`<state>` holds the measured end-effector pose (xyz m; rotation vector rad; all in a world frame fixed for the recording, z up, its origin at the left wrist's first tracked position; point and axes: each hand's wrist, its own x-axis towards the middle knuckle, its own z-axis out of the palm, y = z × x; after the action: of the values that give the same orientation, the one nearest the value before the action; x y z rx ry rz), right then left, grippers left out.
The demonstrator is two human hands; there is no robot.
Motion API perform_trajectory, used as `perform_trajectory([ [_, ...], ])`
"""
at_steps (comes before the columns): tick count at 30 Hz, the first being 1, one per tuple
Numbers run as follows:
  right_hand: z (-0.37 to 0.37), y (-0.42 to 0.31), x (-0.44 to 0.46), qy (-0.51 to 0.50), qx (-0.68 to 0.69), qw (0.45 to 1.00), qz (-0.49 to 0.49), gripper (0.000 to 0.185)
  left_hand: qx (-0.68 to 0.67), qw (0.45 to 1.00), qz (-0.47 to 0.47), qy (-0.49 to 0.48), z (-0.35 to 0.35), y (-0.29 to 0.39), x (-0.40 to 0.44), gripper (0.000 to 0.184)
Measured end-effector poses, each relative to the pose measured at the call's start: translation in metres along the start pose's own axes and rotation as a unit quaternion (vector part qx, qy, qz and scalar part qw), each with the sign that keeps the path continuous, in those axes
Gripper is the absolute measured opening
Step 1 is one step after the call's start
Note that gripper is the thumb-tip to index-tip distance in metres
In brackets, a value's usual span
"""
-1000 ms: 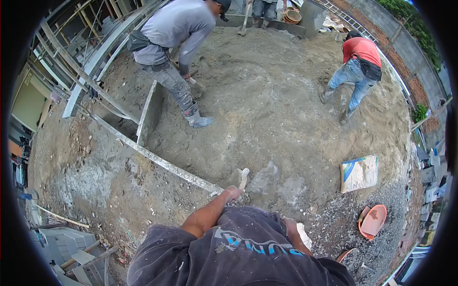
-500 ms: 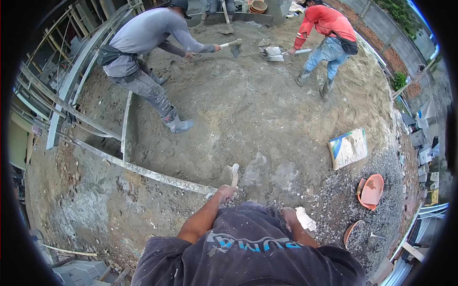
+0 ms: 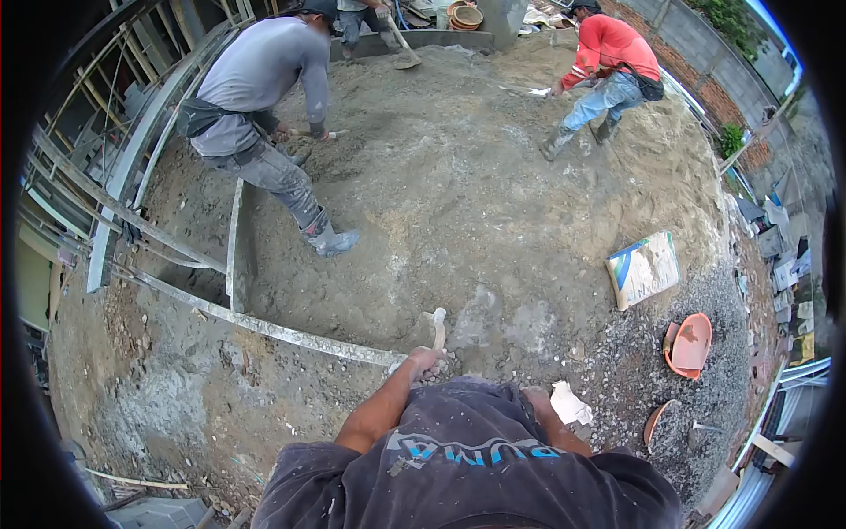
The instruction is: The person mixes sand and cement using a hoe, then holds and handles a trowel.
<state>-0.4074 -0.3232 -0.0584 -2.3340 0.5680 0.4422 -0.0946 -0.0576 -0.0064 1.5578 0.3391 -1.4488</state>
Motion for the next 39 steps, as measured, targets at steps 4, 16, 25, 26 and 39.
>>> perform_trajectory([
  [4,-0.014,-0.023,-0.009,0.052,-0.15,0.986,-0.053,0.026,-0.004,1.0,-0.012,-0.015,-0.002,-0.001,0.004,0.028],
  [16,-0.044,-0.07,-0.02,0.047,-0.059,0.996,0.052,0.018,0.038,0.999,-0.032,0.006,0.005,0.022,-0.032,0.025],
  [25,-0.033,-0.054,-0.013,0.008,-0.056,0.997,0.057,0.019,0.028,0.999,-0.032,-0.003,0.003,0.02,-0.036,0.024],
  [26,-0.032,-0.052,-0.012,0.013,-0.087,0.996,0.033,0.019,0.022,0.999,-0.03,-0.012,0.002,0.021,-0.038,0.024],
  [39,-0.024,-0.05,-0.012,0.031,-0.164,0.985,-0.054,0.019,0.023,1.0,-0.017,-0.013,-0.002,0.015,-0.032,0.026],
])
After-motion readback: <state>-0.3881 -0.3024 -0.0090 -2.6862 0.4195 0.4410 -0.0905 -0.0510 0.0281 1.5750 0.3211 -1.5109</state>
